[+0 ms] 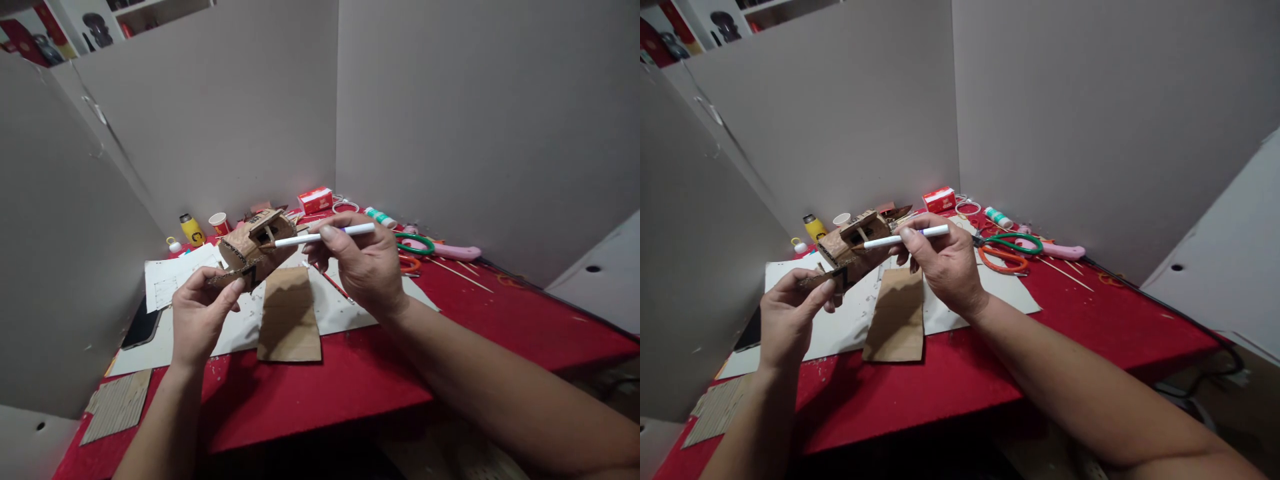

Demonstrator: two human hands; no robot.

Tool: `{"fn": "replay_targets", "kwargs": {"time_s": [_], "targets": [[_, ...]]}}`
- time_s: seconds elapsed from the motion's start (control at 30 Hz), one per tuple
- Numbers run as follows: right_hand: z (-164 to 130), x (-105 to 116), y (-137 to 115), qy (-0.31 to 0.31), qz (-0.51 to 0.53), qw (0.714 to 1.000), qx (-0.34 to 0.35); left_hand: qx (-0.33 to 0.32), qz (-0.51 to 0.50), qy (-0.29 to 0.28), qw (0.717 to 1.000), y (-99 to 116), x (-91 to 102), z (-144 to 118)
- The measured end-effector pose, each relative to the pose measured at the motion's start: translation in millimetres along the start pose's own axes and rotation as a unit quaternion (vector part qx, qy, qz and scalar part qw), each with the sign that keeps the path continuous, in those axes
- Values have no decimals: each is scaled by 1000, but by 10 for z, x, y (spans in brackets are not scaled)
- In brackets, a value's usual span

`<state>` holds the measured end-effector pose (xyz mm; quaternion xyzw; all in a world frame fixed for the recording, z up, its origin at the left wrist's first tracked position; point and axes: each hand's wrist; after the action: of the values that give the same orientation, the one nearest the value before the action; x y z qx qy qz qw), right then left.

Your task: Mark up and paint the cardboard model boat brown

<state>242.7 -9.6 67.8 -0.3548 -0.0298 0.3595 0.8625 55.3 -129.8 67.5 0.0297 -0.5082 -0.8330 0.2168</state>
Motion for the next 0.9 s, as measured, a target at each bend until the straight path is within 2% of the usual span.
{"fn": "replay_targets", "kwargs": {"time_s": [0.2, 0.4, 0.9], "targets": [[3, 3, 4, -25, 9, 999, -22, -4, 8, -2, 1000, -2, 1, 4], [50, 56, 4, 7, 13, 1000, -19, -5, 8, -3, 1000, -1, 8, 0], [71, 68, -8, -31, 14, 999, -43, -5, 24, -2, 1000, -21, 4, -1]]}}
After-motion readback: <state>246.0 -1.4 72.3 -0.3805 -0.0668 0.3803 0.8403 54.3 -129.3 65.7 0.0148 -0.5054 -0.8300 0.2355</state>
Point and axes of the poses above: each hand's wrist, its own z-axis towards the middle knuckle, its own x-axis out of the back of the hand, y = z × x, and after that the axes turned 11 degrees about -y, right-handed
